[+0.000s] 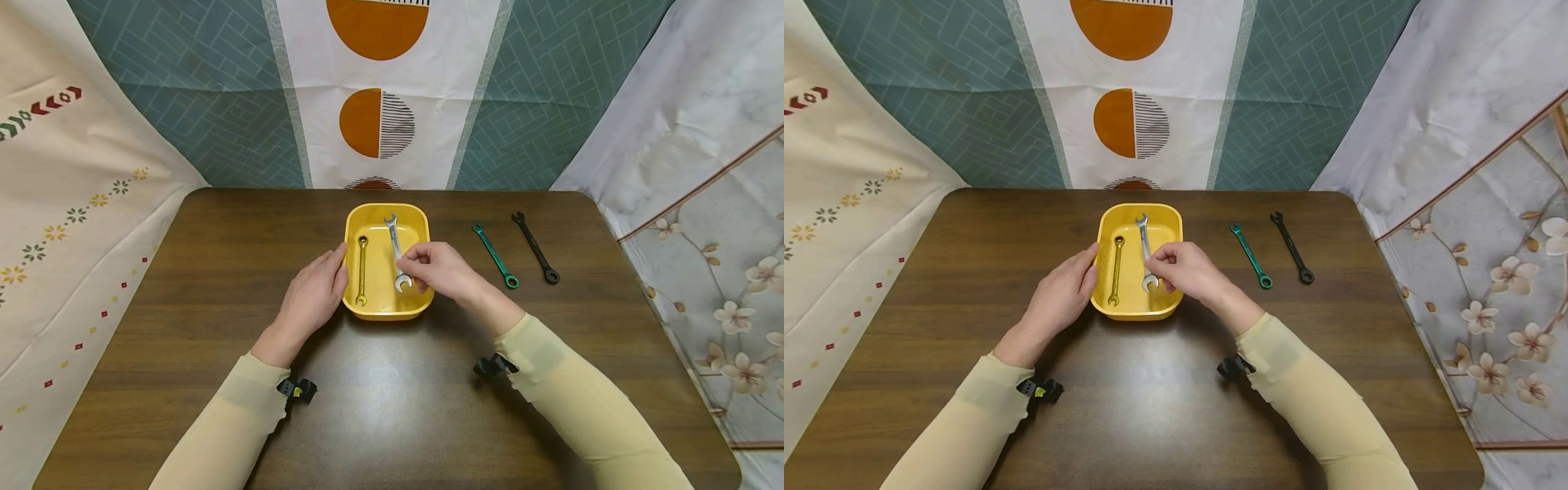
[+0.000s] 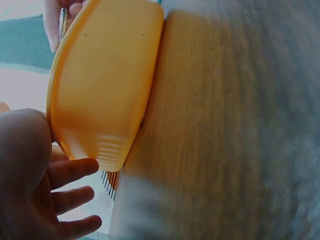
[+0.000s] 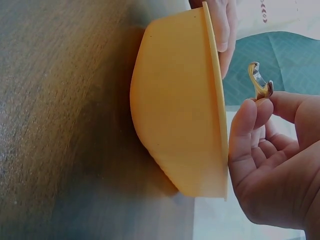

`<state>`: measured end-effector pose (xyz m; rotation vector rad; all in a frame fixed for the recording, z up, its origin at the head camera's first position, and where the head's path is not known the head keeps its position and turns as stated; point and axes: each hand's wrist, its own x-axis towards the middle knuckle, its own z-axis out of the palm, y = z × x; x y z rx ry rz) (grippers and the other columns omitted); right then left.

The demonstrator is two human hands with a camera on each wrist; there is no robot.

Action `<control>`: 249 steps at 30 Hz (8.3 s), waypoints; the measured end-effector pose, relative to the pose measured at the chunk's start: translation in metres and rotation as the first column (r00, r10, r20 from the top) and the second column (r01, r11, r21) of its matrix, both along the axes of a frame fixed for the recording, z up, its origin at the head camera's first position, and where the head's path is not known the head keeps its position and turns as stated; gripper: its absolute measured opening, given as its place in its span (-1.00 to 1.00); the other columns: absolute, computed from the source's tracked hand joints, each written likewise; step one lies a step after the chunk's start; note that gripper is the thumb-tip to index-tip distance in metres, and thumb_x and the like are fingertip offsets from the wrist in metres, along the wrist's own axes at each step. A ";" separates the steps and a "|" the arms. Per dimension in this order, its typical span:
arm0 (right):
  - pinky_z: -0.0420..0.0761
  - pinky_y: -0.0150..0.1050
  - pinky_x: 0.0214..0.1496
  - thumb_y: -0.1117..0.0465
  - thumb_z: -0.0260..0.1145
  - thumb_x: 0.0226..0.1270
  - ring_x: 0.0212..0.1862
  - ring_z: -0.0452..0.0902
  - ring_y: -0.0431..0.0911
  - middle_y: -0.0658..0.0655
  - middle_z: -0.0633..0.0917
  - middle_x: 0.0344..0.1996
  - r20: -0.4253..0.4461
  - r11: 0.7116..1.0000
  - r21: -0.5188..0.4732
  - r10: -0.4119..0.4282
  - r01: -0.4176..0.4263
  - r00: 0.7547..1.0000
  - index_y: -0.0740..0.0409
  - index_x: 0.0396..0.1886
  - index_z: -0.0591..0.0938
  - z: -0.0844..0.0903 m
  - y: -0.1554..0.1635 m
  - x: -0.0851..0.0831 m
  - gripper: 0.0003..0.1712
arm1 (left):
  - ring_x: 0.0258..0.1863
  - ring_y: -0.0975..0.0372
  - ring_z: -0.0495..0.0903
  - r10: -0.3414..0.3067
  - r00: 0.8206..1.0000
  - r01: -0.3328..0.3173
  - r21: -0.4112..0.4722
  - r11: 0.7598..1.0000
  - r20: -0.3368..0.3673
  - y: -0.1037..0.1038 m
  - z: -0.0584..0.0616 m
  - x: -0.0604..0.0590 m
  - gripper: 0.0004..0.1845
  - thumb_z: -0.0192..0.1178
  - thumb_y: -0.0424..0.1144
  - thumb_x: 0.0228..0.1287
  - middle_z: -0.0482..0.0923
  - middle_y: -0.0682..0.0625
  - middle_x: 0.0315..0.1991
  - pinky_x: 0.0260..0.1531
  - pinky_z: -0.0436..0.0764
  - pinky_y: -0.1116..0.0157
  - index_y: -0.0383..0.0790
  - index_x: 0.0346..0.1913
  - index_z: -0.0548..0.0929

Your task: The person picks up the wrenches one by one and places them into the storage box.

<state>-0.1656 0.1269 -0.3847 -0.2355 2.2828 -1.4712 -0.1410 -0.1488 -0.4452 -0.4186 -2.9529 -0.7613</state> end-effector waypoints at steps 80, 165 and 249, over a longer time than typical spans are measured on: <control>0.38 -0.07 -0.53 -0.02 0.32 0.41 -0.57 0.45 -0.12 -0.11 0.52 -0.69 -0.293 0.806 0.589 0.148 0.056 0.945 -0.15 -0.68 0.58 -0.066 -0.058 -0.029 -0.60 | 0.59 -0.12 0.42 0.004 1.000 -0.004 0.012 1.000 -0.003 -0.001 0.001 0.001 -0.36 -0.01 -0.07 0.79 0.46 -0.25 0.58 0.56 0.39 -0.17 -0.22 0.75 0.28; 0.53 -0.14 -0.54 -0.05 0.34 0.44 -0.57 0.52 -0.11 -0.11 0.56 -0.74 -0.272 0.724 0.690 0.258 0.001 0.927 -0.15 -0.75 0.61 -0.106 -0.068 -0.050 -0.51 | 0.58 -0.13 0.43 -0.003 1.000 0.003 0.004 1.000 -0.016 0.000 0.000 0.000 -0.36 0.00 -0.09 0.78 0.46 -0.26 0.57 0.55 0.41 -0.16 -0.25 0.74 0.29; 0.74 0.00 0.04 -0.14 0.36 0.67 0.05 0.74 0.02 0.09 0.82 0.07 -0.404 0.850 0.492 0.034 0.186 0.914 0.14 0.34 0.72 0.017 0.014 -0.004 -0.47 | 0.62 -0.12 0.36 0.010 1.000 -0.010 0.007 1.000 0.015 0.002 -0.001 0.000 -0.34 0.02 -0.09 0.78 0.40 -0.23 0.63 0.59 0.34 -0.17 -0.20 0.76 0.25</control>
